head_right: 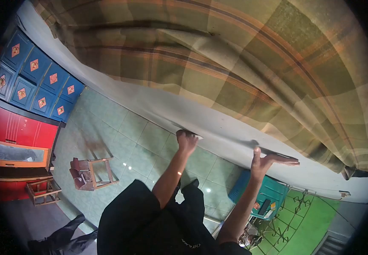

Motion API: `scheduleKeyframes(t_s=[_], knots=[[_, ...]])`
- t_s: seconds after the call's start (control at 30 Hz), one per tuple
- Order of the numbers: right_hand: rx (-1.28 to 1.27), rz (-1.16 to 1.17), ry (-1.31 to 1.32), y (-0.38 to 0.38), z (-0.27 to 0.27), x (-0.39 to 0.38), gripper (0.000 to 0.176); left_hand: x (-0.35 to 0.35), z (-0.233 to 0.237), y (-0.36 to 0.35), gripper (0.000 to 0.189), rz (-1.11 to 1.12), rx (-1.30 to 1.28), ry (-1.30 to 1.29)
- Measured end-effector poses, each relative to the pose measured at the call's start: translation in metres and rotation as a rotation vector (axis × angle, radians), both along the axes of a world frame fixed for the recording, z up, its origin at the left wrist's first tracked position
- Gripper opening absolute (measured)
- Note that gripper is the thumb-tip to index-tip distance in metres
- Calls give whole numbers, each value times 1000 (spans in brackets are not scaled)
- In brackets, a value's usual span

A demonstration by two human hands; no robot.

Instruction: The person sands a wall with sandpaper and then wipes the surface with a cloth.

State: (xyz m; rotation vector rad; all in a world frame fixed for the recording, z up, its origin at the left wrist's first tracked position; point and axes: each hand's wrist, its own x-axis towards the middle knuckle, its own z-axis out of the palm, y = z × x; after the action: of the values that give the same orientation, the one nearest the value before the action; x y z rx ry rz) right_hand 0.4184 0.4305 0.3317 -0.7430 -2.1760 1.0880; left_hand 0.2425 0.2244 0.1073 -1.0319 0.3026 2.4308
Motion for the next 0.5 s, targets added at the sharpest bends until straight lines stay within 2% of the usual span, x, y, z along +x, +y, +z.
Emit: scheduleKeyframes(t_s=[0.03, 0.1, 0.17, 0.23, 0.3, 0.33, 0.37, 0.47, 0.5], knots=[[-49, 13, -41, 3, -4, 4, 127, 16, 24, 2, 51, -109, 0, 0], [-99, 17, -82, 1, -5, 8, 127, 35, 50, 5, 46, -150, 88, 155], [-75, 9, -59, 2, 0, 1, 126, 21, 61, 16, 44, -123, 80, 120], [-57, -5, -54, -2, 4, 1, 125, 0, 19, 25, 42, 36, -124, -25], [-46, -18, -45, -7, 5, 1, 124, -27, -43, 7, 37, 8, 88, -63], [-48, -21, -49, -10, 5, 2, 124, -33, -88, -3, 36, 8, 84, -78], [-41, -41, -14, -11, 6, 0, 127, -31, -88, -2, 36, 6, 85, -78], [-31, -97, 101, -17, 10, -11, 137, -26, -55, 6, 39, 99, 58, -130], [-11, -122, 118, -19, 11, -13, 137, -10, -4, 5, 41, 65, 42, -67]])
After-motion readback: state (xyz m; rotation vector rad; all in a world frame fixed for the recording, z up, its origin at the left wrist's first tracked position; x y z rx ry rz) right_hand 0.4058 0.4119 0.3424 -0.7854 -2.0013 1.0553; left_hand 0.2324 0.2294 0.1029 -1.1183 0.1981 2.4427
